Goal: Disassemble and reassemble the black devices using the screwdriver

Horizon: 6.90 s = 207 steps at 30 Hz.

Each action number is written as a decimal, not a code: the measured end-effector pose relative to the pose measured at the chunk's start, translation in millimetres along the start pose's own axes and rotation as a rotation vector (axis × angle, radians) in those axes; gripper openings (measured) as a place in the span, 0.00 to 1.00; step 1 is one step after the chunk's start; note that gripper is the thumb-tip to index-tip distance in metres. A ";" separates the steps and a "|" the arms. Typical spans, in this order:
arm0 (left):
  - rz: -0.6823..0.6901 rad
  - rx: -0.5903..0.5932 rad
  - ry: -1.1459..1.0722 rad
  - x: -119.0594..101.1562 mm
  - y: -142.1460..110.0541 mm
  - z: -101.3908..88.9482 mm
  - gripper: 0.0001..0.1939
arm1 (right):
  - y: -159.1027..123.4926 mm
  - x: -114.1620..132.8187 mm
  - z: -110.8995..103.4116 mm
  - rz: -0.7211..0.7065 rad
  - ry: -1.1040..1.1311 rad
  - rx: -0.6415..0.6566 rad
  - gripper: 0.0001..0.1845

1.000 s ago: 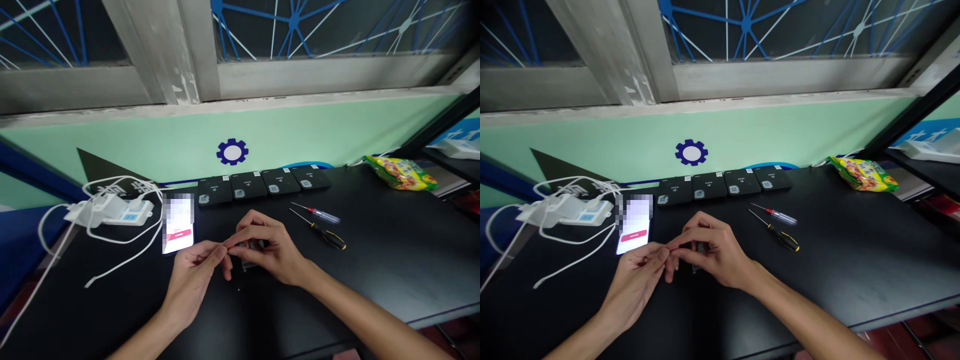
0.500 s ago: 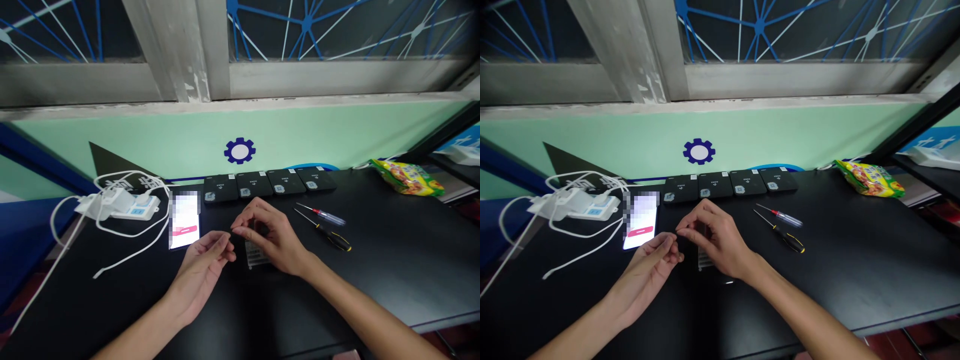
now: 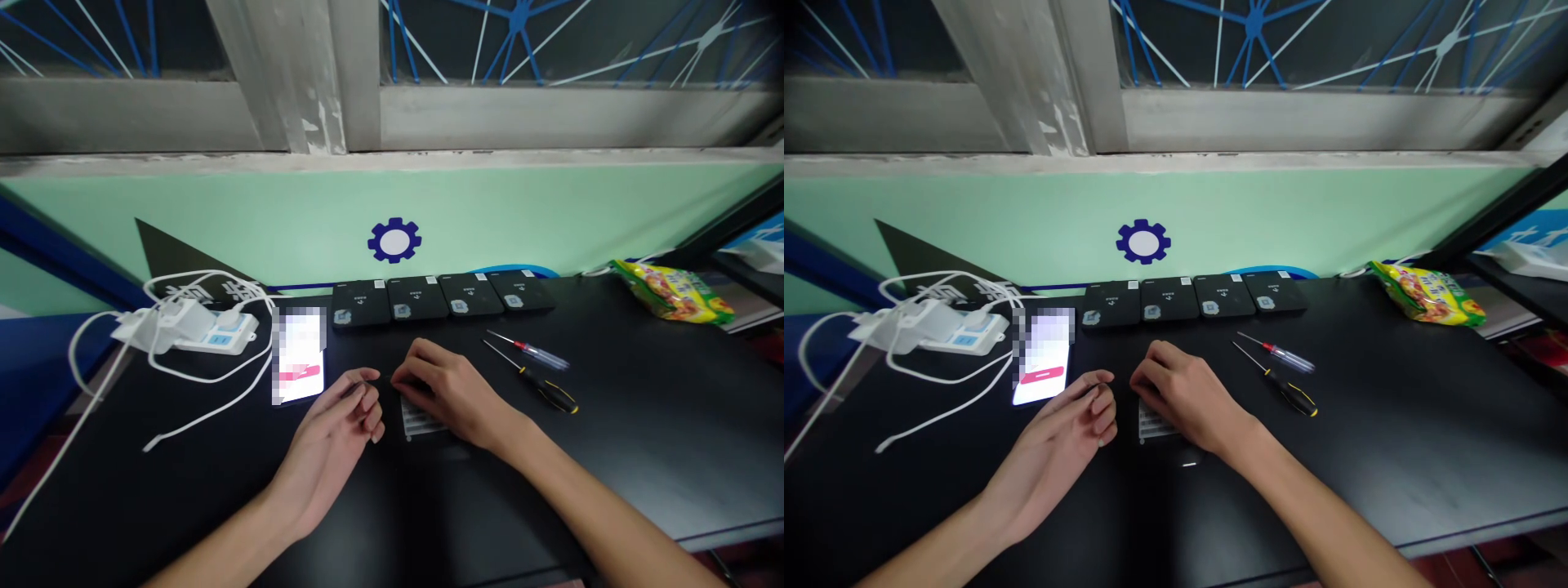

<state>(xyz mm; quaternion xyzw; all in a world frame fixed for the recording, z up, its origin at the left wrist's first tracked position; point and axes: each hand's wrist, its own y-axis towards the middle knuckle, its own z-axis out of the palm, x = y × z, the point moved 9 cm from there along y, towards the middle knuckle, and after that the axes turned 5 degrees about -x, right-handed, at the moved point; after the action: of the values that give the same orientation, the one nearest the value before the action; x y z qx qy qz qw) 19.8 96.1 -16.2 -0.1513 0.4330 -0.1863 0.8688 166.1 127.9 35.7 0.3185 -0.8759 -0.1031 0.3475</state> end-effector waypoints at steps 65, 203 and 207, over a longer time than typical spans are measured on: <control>0.102 -0.039 0.104 -15.0 4.6 -4.5 0.15 | -13.7 13.2 13.4 0.089 0.495 0.369 0.04; 0.649 0.215 1.444 -5.0 -13.0 27.7 0.41 | -7.7 -7.3 -48.8 0.220 1.340 -0.308 0.11; 0.651 0.212 1.445 -5.8 -13.3 28.1 0.41 | -7.8 -5.9 -43.6 0.221 1.381 -0.288 0.07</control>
<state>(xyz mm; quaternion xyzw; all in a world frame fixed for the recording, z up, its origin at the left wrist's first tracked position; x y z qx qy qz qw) 36.7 89.8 9.7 0.2244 0.8913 -0.0154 0.3937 202.6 127.4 61.5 0.1716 -0.4603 0.0434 0.8699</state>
